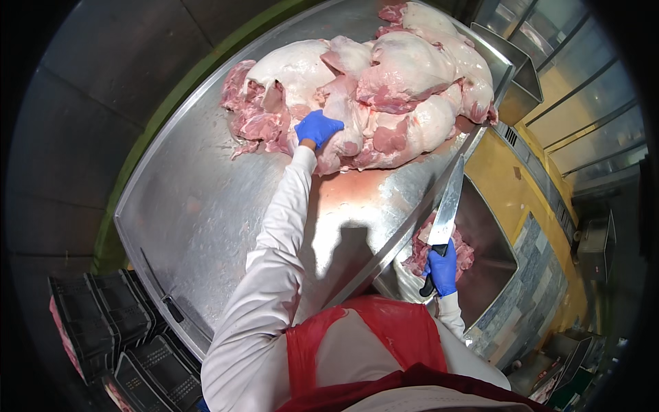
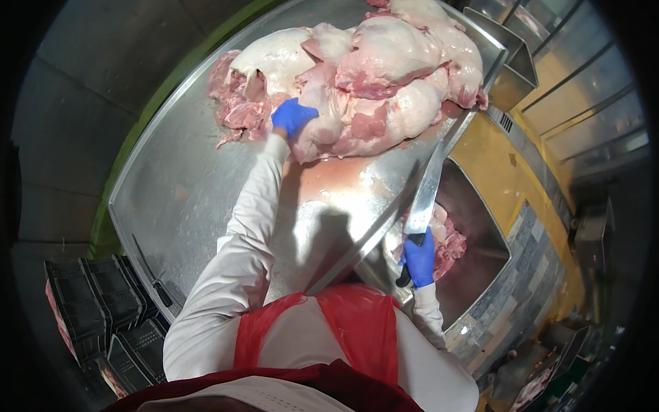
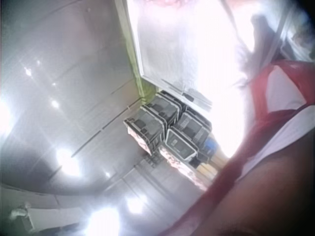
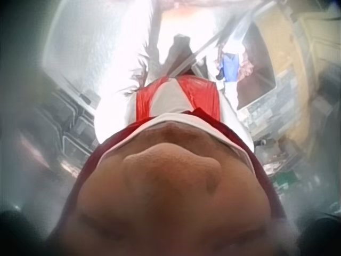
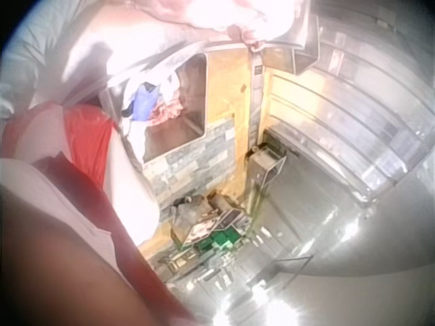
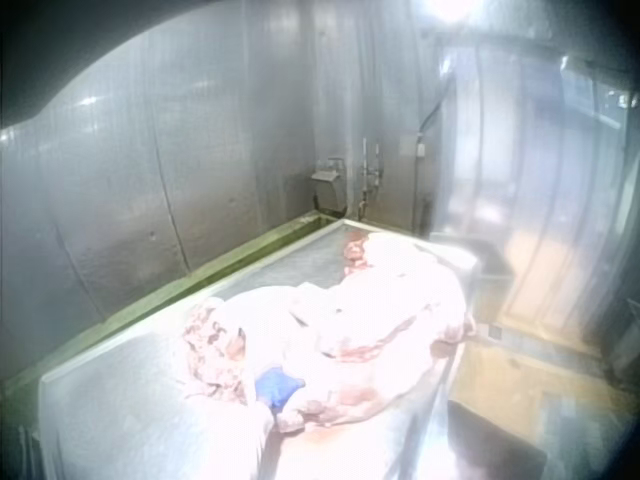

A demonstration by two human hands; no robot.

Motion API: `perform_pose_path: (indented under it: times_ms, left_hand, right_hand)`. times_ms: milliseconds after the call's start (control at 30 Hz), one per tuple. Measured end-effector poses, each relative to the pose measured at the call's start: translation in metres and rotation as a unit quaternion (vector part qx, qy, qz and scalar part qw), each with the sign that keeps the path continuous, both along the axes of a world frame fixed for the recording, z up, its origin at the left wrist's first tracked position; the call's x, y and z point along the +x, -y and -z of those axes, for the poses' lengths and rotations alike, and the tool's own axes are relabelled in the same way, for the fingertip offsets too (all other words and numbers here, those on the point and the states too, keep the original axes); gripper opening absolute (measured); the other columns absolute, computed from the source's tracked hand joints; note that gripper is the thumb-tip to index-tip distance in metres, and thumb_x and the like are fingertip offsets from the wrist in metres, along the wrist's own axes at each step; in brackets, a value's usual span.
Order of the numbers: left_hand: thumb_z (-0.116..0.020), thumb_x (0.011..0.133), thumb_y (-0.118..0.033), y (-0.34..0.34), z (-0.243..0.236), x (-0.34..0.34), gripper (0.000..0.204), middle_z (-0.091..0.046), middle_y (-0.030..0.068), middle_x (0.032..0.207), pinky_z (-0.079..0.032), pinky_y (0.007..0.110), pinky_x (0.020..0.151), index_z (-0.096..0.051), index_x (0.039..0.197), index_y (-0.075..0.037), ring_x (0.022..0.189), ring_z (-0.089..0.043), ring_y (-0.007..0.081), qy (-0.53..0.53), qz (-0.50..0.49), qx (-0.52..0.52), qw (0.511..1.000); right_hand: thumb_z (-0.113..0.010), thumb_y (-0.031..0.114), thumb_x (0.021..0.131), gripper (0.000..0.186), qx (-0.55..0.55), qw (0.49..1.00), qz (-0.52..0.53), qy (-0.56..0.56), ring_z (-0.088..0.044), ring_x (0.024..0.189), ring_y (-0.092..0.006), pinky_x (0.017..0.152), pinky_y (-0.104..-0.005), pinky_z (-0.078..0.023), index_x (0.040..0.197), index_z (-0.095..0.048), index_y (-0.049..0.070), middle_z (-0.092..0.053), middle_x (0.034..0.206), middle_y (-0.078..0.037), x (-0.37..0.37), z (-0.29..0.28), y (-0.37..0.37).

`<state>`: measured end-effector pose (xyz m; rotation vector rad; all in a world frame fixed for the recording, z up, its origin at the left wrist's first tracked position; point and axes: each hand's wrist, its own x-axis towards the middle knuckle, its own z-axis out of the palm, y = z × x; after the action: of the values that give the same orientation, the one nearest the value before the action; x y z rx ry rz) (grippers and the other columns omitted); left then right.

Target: The person places a metal tray on a stainless steel table, then uses a knife to cut large pieces of raw meat into smaller portions. The cut pieces are placed into the tray.

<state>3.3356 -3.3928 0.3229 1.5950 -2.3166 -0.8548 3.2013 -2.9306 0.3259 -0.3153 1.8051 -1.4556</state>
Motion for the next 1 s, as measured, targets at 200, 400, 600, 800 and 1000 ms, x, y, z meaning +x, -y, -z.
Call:
perform_pose_path:
  times_ms: [200,400,600,800,1000]
  left_hand:
    - [-0.073,0.067,-0.052,-0.067,0.017,0.025,0.071,-0.066,0.0228,0.115,-0.047,0.046,0.094,-0.063,0.120,-0.005,0.107,-0.063,0.0380,-0.077,0.029,0.042,0.996]
    - [-0.074,0.068,-0.050,-0.133,0.040,0.074,0.066,-0.069,0.0188,0.111,-0.050,0.042,0.090,-0.065,0.119,-0.009,0.103,-0.065,0.0341,-0.080,0.042,0.105,0.990]
    - [-0.077,0.068,-0.050,-0.168,0.076,0.132,0.066,-0.069,0.0193,0.108,-0.050,0.040,0.088,-0.067,0.116,-0.006,0.101,-0.066,0.0341,-0.081,0.039,0.138,0.986]
    - [-0.078,0.065,-0.050,-0.199,0.072,0.233,0.073,-0.069,0.0207,0.109,-0.050,0.039,0.089,-0.065,0.116,-0.001,0.101,-0.066,0.0347,-0.073,0.006,0.188,0.979]
    - [-0.080,0.060,-0.054,-0.232,0.093,0.352,0.078,-0.070,0.0209,0.104,-0.051,0.040,0.086,-0.062,0.115,-0.002,0.099,-0.067,0.0349,0.045,-0.068,0.125,0.989]
  right_hand:
    - [-0.068,0.011,0.089,0.024,-0.021,0.999,0.000,-0.025,-0.050,0.042,-0.0122,0.040,-0.0270,-0.046,0.104,-0.052,0.000,-0.055,0.061,-0.003,0.001,0.034,0.010]
    - [-0.076,0.016,0.082,0.022,0.051,0.992,-0.085,-0.077,-0.062,0.062,-0.0125,0.059,-0.0266,-0.050,0.090,-0.065,-0.002,-0.068,0.077,-0.007,-0.005,0.068,0.026]
    - [-0.077,0.014,0.080,0.023,-0.051,0.997,-0.049,0.000,-0.063,0.071,-0.0125,0.064,-0.0261,-0.050,0.095,-0.067,0.000,-0.069,0.083,-0.005,-0.006,0.128,0.073]
    - [-0.075,0.009,0.081,0.017,-0.078,0.985,-0.068,0.138,-0.059,0.061,-0.0108,0.055,-0.0247,-0.048,0.094,-0.065,0.003,-0.065,0.077,-0.002,0.033,0.103,0.081]
    - [-0.070,0.001,0.083,0.018,-0.065,0.973,-0.181,0.127,-0.066,0.071,-0.0149,0.060,-0.0237,-0.052,0.100,-0.065,-0.003,-0.068,0.083,-0.009,0.094,0.060,0.029]
